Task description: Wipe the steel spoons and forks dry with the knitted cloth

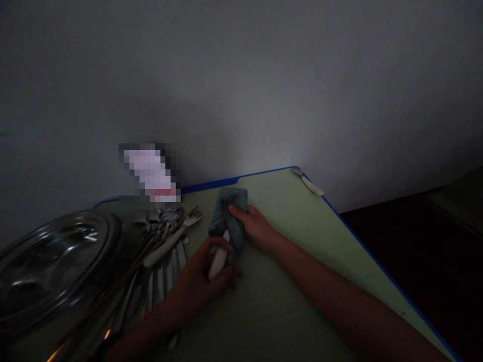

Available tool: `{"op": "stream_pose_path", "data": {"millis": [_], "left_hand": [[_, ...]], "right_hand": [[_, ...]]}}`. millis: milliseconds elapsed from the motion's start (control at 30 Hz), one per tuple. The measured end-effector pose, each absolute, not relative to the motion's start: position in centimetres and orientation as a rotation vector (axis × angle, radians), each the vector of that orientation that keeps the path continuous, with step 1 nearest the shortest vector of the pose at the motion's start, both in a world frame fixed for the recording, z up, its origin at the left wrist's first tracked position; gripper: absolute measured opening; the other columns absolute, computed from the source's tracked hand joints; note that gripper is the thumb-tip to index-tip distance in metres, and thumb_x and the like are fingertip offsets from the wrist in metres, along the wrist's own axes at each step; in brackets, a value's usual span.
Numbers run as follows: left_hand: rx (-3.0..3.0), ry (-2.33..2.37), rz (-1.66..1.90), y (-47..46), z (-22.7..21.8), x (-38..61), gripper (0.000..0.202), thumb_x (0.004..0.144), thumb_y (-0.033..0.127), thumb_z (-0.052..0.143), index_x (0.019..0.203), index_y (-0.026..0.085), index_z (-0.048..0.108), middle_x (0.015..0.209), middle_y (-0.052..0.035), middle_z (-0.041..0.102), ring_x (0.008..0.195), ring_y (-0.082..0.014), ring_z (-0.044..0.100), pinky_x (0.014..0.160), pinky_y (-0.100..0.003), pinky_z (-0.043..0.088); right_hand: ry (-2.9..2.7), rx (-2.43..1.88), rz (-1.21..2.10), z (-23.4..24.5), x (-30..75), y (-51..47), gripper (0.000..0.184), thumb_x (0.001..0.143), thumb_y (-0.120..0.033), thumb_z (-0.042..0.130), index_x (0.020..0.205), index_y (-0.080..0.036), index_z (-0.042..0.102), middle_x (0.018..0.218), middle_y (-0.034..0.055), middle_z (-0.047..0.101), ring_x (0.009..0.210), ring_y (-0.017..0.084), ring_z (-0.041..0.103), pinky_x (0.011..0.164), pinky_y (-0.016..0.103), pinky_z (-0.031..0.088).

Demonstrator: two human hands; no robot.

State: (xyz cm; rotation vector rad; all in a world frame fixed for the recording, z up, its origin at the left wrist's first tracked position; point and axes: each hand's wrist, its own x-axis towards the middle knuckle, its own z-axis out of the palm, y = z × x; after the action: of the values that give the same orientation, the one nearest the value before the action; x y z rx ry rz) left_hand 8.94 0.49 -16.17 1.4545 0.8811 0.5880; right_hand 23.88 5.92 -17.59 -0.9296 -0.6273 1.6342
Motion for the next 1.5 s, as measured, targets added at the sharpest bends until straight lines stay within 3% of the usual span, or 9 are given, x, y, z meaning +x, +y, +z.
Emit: {"op": "stream_pose_path", "data": {"millis": [200, 433, 533, 700, 800, 967, 1200, 1500], "left_hand": [[1.424, 0.734, 0.581, 0.5, -15.7, 8.5, 0.025, 0.082, 0.015, 0.046, 0.105, 0.02, 0.037, 0.086, -0.0039, 0.066, 0.066, -0.0113, 0.059, 0.059, -0.023, 0.045], [1.593, 0.827, 0.533, 0.5, -16.2, 8.2, 0.015, 0.077, 0.012, 0.044, 0.089, 0.02, 0.044, 0.058, 0.0071, 0.051, 0.051, -0.0092, 0.048, 0.051, -0.02, 0.038], [1.71, 0.849, 0.512, 0.6, -16.2, 8.3, 0.003, 0.081, 0.018, 0.043, 0.08, 0.02, 0.045, 0.057, 0.0076, 0.045, 0.047, -0.0082, 0.044, 0.048, -0.02, 0.035], [1.935, 0.935, 0.617, 0.5, -15.9, 8.7, 0.015, 0.083, 0.029, 0.051, 0.072, 0.019, 0.046, 0.069, 0.0036, 0.051, 0.063, -0.0107, 0.049, 0.058, -0.022, 0.037], [2.0, 0.972, 0.702, 0.3, -16.0, 8.4, 0.016, 0.085, 0.029, 0.046, 0.072, 0.019, 0.047, 0.064, 0.0039, 0.05, 0.059, -0.0109, 0.048, 0.057, -0.022, 0.036], [2.057, 0.987, 1.003, 0.3, -16.4, 7.6, 0.018, 0.085, 0.026, 0.041, 0.069, 0.02, 0.046, 0.054, 0.0053, 0.045, 0.049, -0.0099, 0.045, 0.05, -0.022, 0.035], [2.19, 0.971, 1.234, 0.2, -16.2, 7.3, 0.009, 0.079, 0.015, 0.048, 0.072, 0.02, 0.052, 0.059, 0.0033, 0.056, 0.053, -0.0102, 0.054, 0.052, -0.02, 0.04], [2.286, 0.856, 1.254, -0.3, -16.3, 7.2, 0.006, 0.077, 0.016, 0.048, 0.074, 0.021, 0.05, 0.06, 0.0026, 0.056, 0.057, -0.0117, 0.055, 0.056, -0.022, 0.042]], "right_hand": [[-0.63, -0.94, 1.627, -17.4, 23.9, 5.9, 0.026, 0.065, -0.035, 0.071, 0.082, -0.015, 0.066, 0.069, 0.0024, 0.069, 0.063, 0.016, 0.063, 0.067, 0.03, 0.047], [-0.629, -0.958, 1.472, -18.3, 23.6, 6.2, 0.03, 0.063, -0.039, 0.072, 0.083, -0.018, 0.065, 0.071, -0.0003, 0.068, 0.068, 0.016, 0.062, 0.069, 0.03, 0.047], [-0.647, -0.972, 1.372, -19.2, 23.6, 6.3, 0.03, 0.066, -0.042, 0.071, 0.083, -0.019, 0.065, 0.071, -0.0023, 0.068, 0.071, 0.015, 0.061, 0.071, 0.028, 0.045], [-0.61, -0.986, 1.356, -19.3, 23.7, 6.6, 0.031, 0.07, -0.046, 0.066, 0.082, -0.018, 0.065, 0.069, -0.0003, 0.067, 0.071, 0.017, 0.062, 0.071, 0.03, 0.046], [-0.522, -0.897, 1.452, -18.3, 24.1, 6.8, 0.034, 0.076, -0.05, 0.053, 0.082, -0.019, 0.063, 0.073, 0.0034, 0.068, 0.078, 0.021, 0.063, 0.074, 0.035, 0.047], [-0.315, -0.573, 1.737, -17.0, 24.9, 6.8, 0.033, 0.077, -0.041, 0.04, 0.087, -0.02, 0.063, 0.082, 0.0055, 0.07, 0.088, 0.024, 0.062, 0.082, 0.041, 0.046], [-0.369, -0.608, 1.87, -17.7, 23.9, 6.5, 0.033, 0.069, -0.017, 0.039, 0.092, -0.017, 0.062, 0.085, 0.0056, 0.071, 0.088, 0.022, 0.062, 0.086, 0.04, 0.044], [-0.415, -0.65, 1.84, -17.4, 24.0, 6.8, 0.025, 0.077, -0.025, 0.041, 0.088, -0.018, 0.062, 0.086, 0.0055, 0.07, 0.089, 0.021, 0.062, 0.087, 0.038, 0.043]]}}
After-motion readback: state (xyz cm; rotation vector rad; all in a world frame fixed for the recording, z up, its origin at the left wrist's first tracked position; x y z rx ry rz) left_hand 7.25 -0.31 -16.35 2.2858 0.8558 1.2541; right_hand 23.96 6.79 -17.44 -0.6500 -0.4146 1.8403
